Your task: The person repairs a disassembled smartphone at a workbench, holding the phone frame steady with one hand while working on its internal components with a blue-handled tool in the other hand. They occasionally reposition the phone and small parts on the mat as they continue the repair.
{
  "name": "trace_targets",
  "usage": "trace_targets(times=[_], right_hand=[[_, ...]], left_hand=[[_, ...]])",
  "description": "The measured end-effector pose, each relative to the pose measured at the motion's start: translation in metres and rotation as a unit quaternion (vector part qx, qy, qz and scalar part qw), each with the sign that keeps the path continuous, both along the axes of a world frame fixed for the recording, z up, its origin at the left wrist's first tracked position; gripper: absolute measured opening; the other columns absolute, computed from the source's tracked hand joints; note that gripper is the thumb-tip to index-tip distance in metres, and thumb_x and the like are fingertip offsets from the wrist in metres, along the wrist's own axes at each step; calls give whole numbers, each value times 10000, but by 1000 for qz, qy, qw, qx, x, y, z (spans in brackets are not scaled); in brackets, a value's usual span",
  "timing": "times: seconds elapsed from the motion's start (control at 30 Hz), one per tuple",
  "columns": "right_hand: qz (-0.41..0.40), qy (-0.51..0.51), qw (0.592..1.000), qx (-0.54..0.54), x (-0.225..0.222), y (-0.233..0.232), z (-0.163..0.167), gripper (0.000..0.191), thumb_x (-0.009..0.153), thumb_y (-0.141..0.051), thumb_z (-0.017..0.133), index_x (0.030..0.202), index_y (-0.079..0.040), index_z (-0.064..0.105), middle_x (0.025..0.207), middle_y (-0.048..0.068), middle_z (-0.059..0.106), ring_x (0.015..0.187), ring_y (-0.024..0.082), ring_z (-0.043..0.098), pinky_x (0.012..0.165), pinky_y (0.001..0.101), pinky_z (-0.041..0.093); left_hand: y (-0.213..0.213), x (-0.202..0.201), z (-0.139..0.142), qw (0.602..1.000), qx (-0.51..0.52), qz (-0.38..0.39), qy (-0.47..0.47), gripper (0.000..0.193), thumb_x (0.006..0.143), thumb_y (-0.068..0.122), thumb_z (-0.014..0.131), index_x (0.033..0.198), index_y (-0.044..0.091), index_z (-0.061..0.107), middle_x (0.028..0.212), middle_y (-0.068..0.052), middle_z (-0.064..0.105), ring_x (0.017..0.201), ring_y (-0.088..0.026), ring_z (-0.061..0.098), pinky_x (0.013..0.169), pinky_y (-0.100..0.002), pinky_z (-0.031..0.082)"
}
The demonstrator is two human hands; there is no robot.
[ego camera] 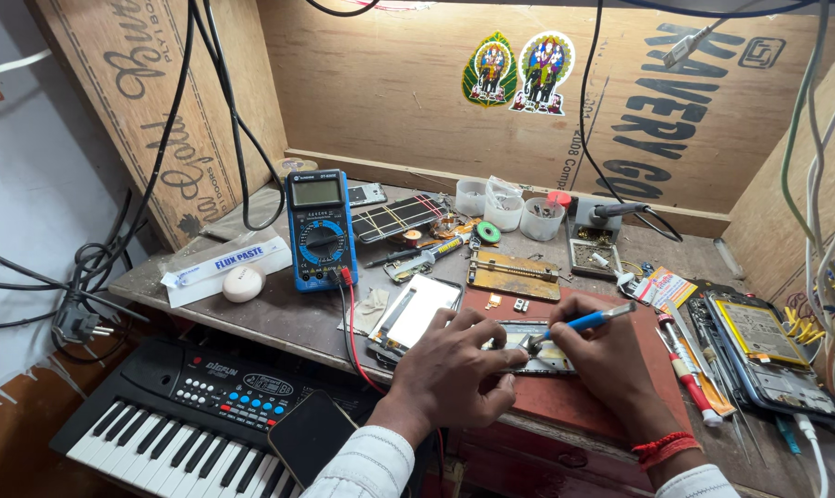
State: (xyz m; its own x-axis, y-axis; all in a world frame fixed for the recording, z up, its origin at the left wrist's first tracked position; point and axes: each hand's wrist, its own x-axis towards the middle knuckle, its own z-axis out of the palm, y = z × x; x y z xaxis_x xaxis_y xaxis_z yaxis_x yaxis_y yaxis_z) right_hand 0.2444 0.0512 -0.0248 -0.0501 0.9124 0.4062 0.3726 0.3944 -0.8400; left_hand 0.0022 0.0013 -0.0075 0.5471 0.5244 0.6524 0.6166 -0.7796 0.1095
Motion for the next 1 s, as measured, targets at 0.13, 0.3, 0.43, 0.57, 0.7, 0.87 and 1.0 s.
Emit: trace_targets(times=[0.13,0.3,0.43,0.57,0.7,0.87,1.0], right_hand=[[-28,14,999,34,1,1,0,47,826,-64,675,806,-22,672,669,9,625,583,61,569,504,245,445],[-49,-25,997,45,1,0,1,44,820,-61,688,814,-17,683,650,3,618,596,53,531,506,247,413],[-21,-4,999,42,-1,-1,2,61,814,-61,687,799,-7,664,667,-6,621,616,50,538,525,244,428],[-85,20,996,7,0,1,2,62,813,-68,677,798,-8,675,630,16,606,574,78,547,499,271,437],[-5,16,999,32,4,0,0,67,823,-62,662,789,-5,668,659,9,603,607,67,544,522,259,428],[-55,20,994,92,5,-2,1,58,847,-57,633,817,-14,658,691,-8,640,648,46,574,556,230,453],[-23,-21,999,35,3,-2,2,51,820,-51,671,792,-9,678,636,18,614,594,75,560,508,260,422]], left_hand=[[0,0,0,1000,-6,-1,-1,269,828,311,678,1060,247,798,1017,-11,693,1052,-213,616,942,-401,458],[0,1,0,1000,-2,-2,-5,272,814,303,685,1055,244,799,1015,-18,695,1043,-215,618,930,-404,458],[0,0,0,1000,1,-2,-9,279,807,303,689,1055,241,801,1030,-20,701,1052,-220,619,936,-401,460],[0,0,0,1000,-8,1,-4,279,810,300,683,1056,242,802,1032,-20,703,1059,-218,621,938,-396,462],[-1,1,0,1000,-8,1,-5,281,808,305,685,1055,237,801,1035,-25,699,1060,-218,619,934,-401,460],[-1,0,0,1000,-16,4,1,280,811,309,683,1057,240,799,1033,-25,696,1060,-217,616,933,-401,461],[-1,0,0,1000,-10,4,3,277,819,308,679,1062,243,797,1035,-22,696,1058,-217,615,934,-399,462]])
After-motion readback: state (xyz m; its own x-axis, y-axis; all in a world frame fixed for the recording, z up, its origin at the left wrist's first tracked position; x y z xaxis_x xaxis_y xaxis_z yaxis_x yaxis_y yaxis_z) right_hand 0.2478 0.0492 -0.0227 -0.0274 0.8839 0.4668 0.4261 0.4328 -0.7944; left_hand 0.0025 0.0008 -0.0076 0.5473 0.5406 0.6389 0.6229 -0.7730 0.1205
